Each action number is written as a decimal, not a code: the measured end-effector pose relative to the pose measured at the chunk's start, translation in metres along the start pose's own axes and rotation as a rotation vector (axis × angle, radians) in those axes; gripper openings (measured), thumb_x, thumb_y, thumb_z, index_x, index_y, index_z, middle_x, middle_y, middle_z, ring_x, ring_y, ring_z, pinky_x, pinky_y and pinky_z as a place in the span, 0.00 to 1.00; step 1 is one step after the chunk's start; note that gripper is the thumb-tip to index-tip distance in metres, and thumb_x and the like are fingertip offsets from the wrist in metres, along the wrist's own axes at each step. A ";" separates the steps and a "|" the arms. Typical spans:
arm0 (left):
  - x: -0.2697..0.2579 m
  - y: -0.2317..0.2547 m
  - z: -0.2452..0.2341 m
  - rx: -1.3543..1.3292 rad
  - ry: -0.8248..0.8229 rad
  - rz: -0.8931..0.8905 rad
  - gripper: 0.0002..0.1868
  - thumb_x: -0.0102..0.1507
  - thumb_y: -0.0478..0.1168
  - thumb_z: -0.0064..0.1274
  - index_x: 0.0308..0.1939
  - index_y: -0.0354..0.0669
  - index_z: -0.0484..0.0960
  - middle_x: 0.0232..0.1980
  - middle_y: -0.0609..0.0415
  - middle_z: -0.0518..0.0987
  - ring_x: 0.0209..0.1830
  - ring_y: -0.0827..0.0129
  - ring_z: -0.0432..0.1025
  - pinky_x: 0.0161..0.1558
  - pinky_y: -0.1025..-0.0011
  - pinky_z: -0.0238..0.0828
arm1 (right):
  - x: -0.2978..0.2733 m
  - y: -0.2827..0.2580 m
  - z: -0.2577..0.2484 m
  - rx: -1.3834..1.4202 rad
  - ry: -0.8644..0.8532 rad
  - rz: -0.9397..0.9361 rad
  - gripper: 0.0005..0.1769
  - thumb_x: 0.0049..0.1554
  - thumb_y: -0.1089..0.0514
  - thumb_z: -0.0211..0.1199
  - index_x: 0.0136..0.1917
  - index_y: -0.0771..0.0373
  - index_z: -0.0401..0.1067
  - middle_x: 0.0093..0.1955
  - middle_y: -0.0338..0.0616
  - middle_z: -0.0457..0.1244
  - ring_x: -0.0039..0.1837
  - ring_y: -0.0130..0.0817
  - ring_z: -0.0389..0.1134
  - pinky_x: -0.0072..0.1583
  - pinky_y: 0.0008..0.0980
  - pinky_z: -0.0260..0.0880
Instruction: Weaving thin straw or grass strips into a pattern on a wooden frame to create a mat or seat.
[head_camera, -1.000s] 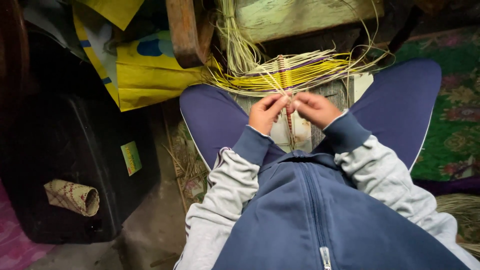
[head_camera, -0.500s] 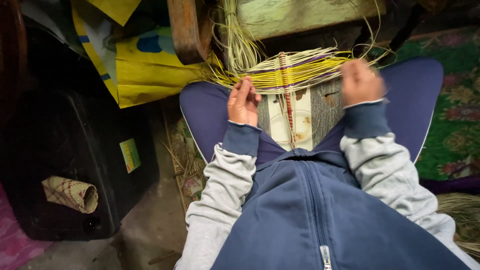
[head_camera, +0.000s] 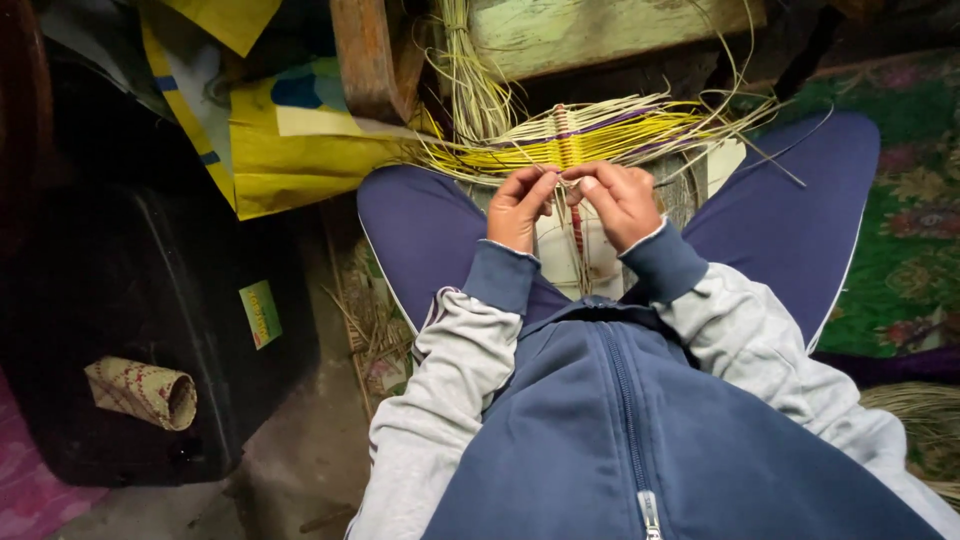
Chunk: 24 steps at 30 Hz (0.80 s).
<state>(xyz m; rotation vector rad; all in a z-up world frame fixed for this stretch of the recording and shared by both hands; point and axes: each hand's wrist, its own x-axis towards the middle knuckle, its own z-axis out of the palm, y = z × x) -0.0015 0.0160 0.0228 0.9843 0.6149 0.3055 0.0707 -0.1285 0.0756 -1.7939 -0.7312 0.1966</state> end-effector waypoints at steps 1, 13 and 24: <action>0.000 0.000 0.002 -0.002 0.003 -0.001 0.09 0.62 0.36 0.66 0.45 0.40 0.87 0.35 0.52 0.82 0.30 0.78 0.72 0.29 0.83 0.74 | -0.002 0.004 0.000 0.000 -0.003 0.001 0.14 0.67 0.55 0.52 0.55 0.57 0.79 0.36 0.35 0.71 0.47 0.42 0.73 0.57 0.36 0.67; 0.016 0.018 -0.015 -0.110 0.174 0.066 0.07 0.64 0.38 0.63 0.45 0.42 0.86 0.27 0.55 0.77 0.20 0.76 0.69 0.28 0.83 0.69 | -0.015 0.090 -0.064 -1.173 0.117 -0.101 0.03 0.62 0.43 0.66 0.46 0.36 0.75 0.44 0.24 0.66 0.56 0.33 0.67 0.64 0.49 0.54; -0.005 -0.004 0.014 0.166 -0.022 0.155 0.10 0.56 0.34 0.71 0.39 0.45 0.88 0.34 0.54 0.84 0.27 0.80 0.74 0.29 0.83 0.70 | 0.004 -0.001 -0.008 -0.445 0.071 -0.104 0.20 0.60 0.54 0.62 0.66 0.51 0.73 0.60 0.39 0.68 0.64 0.40 0.67 0.68 0.45 0.45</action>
